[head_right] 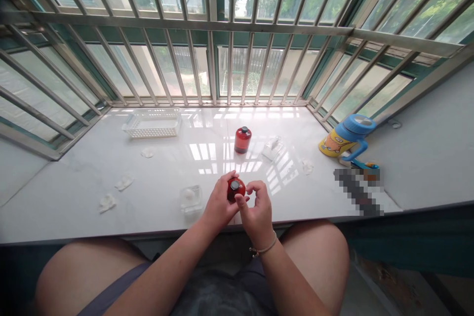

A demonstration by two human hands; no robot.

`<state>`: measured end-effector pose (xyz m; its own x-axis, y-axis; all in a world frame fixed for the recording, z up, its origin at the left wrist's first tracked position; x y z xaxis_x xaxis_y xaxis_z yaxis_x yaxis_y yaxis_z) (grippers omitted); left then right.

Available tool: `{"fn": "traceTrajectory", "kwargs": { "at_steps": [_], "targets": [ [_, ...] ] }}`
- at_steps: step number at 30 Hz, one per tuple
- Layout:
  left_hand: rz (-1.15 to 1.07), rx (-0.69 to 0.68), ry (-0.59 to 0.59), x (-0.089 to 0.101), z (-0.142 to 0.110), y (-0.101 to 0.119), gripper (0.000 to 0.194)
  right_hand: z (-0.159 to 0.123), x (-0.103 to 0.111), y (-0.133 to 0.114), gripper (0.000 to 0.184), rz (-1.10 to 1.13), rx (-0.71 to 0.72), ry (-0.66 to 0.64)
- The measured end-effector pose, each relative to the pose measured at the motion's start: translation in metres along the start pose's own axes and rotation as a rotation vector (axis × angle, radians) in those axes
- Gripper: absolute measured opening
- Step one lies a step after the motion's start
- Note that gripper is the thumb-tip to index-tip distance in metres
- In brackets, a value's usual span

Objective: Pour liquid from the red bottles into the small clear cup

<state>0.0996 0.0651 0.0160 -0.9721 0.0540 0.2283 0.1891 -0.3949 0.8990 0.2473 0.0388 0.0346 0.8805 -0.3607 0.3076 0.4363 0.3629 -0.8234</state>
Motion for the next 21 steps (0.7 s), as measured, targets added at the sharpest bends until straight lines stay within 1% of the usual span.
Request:
{"fn": "traceTrajectory", "kwargs": {
  "at_steps": [3,5,6,9,11,13,15,17,19,21],
  "targets": [
    [0.007,-0.003,-0.01,0.0,0.001,0.002,0.076,-0.004,-0.006,-0.006,0.028,0.121,0.001,-0.044],
    [0.01,0.004,-0.011,0.001,0.001,0.002,0.075,-0.004,-0.011,-0.008,0.031,0.138,-0.008,-0.099],
    [0.009,0.008,-0.011,0.001,0.001,0.002,0.075,-0.003,-0.012,-0.008,0.03,0.116,-0.016,-0.104],
    [0.009,0.011,-0.011,0.001,0.001,0.003,0.075,0.001,-0.002,-0.004,0.023,0.023,-0.05,-0.014],
    [0.009,0.01,-0.008,0.001,0.001,0.004,0.076,0.004,0.003,-0.004,0.02,0.021,-0.06,0.029],
    [0.0,0.019,-0.005,0.001,0.001,0.002,0.076,0.007,-0.001,-0.009,0.022,0.061,-0.052,-0.012],
    [-0.013,0.039,0.0,0.001,0.001,-0.001,0.077,0.009,-0.008,-0.016,0.028,0.079,-0.047,-0.097],
    [-0.026,0.056,0.004,0.001,0.001,-0.003,0.08,0.009,-0.014,-0.02,0.032,0.051,-0.055,-0.173],
    [-0.043,0.06,0.005,0.001,0.001,-0.004,0.082,0.009,-0.016,-0.019,0.034,0.001,-0.079,-0.201],
    [-0.057,0.051,0.004,0.0,0.001,-0.003,0.082,0.01,-0.013,-0.014,0.034,-0.059,-0.098,-0.179]
  ]
}}
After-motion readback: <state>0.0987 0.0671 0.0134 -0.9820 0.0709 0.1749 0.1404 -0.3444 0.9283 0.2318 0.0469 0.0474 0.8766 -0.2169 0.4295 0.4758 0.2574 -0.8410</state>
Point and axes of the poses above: each hand's wrist, its own z-axis towards the middle knuckle, its own x-axis out of the back of the hand, y = z × x, the point moved 9 cm from there along z, towards the middle knuckle, and after that the axes turned 8 degrees about -z, right-handed, at the moved point
